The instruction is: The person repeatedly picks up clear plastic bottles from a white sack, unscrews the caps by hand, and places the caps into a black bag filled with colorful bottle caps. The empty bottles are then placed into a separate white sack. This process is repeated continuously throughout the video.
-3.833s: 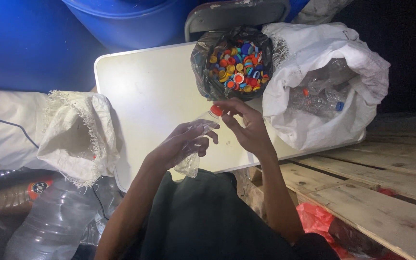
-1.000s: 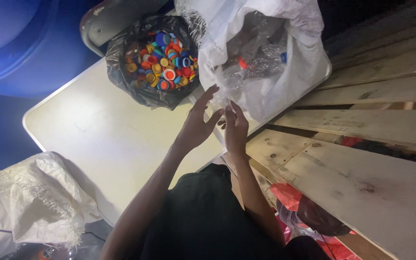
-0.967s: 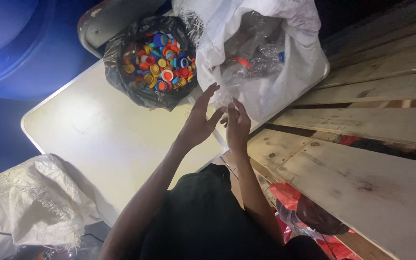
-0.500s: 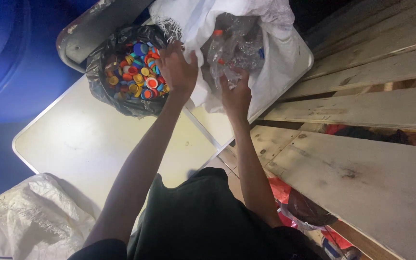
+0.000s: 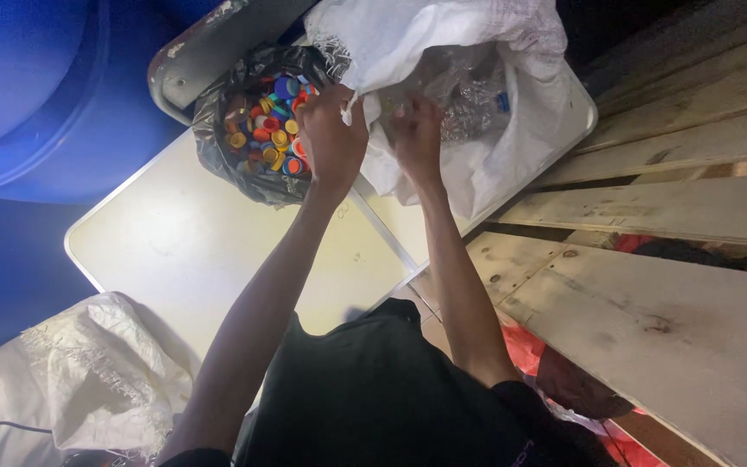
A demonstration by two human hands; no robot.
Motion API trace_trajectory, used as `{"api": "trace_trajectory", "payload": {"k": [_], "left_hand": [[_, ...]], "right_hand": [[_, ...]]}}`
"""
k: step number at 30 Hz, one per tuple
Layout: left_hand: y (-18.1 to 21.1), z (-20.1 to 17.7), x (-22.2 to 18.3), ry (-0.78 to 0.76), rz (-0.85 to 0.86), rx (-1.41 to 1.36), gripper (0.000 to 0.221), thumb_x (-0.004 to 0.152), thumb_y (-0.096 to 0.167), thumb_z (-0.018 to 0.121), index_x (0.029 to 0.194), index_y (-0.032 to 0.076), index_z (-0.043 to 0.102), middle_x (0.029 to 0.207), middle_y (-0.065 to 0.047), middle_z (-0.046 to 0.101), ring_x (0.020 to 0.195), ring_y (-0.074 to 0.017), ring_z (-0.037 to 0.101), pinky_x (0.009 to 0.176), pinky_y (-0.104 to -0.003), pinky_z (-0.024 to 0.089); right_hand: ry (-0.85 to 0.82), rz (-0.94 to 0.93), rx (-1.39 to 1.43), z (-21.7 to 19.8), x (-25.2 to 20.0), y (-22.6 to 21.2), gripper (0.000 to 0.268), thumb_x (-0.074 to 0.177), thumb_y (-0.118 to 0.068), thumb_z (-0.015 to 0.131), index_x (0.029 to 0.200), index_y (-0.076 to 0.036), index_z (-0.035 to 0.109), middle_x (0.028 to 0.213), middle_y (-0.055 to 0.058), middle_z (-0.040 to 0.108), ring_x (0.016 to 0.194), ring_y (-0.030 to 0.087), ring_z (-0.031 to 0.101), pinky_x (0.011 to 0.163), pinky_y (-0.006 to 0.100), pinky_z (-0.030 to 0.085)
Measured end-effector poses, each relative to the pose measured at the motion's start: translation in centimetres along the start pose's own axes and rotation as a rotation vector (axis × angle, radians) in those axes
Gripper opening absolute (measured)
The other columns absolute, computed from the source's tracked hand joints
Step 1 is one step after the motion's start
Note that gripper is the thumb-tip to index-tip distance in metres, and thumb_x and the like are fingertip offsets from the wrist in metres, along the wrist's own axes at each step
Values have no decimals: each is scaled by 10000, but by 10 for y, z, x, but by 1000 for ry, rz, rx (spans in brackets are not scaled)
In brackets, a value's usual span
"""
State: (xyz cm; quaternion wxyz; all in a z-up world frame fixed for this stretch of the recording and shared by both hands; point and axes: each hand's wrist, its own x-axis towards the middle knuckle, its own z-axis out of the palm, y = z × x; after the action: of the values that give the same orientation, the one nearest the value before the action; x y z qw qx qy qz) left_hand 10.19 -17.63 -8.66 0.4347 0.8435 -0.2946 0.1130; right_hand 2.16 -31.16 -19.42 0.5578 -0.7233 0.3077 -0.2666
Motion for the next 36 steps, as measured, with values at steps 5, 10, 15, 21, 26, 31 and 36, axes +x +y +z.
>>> {"api": "trace_trajectory", "payload": {"k": [5,10,15,21,26,31,36], "left_hand": [[2,-4,-6,-18,-24,-33,99,891,108,734,964,44,711,945,-107,719,932,-319,661,886,-440,443],[-7,-19,-22,-78,-52,-87,136,927,159,751,1026,67,735,993,-94,737,991,-296,691,947,-460,451],[-25,-40,-84,-97,-206,-362,478,967,281,735,1362,70,570,1287,-156,663,1218,-336,663,1025,-420,524],[-83,-70,-161,-126,-746,-1353,838,989,609,399,1643,181,97,1692,-17,204,1514,-291,344,1186,-431,358],[-94,-202,-208,160,-973,-1642,872,1003,667,305,1631,67,223,1709,-123,255,1550,-312,292,1238,-461,259],[-98,-293,-286,88,-829,-1535,840,1040,609,341,1637,21,285,1705,-130,299,1559,-236,295,1271,-398,218],[-194,-279,-445,664,-921,-1492,583,1258,415,449,1201,-164,498,1049,-205,628,932,-330,679,798,-453,588]], "right_hand": [[-37,-227,-19,21,8,4,471,992,-72,618,1427,35,474,1365,170,472,1208,239,580,1025,356,509],[30,-158,104,20,-28,-41,475,986,-23,617,1429,21,450,1370,157,427,1228,256,558,1020,366,502],[64,-131,221,40,-109,-68,440,1094,-146,459,1516,-25,482,1550,156,430,1424,288,474,1209,394,380],[-541,-229,25,121,-214,-104,629,1131,-361,306,1649,-35,163,1731,172,110,1605,326,114,1277,448,141],[-910,-401,-133,154,-262,-124,628,1121,-385,254,1656,-60,220,1744,143,180,1632,333,138,1306,484,94],[-1105,-428,-316,191,-272,-57,556,1124,-391,326,1477,21,446,1552,232,432,1471,378,390,1210,496,281],[-1210,330,-670,221,-339,-73,585,1179,-378,409,984,110,664,900,323,644,813,424,659,732,487,543]]}}
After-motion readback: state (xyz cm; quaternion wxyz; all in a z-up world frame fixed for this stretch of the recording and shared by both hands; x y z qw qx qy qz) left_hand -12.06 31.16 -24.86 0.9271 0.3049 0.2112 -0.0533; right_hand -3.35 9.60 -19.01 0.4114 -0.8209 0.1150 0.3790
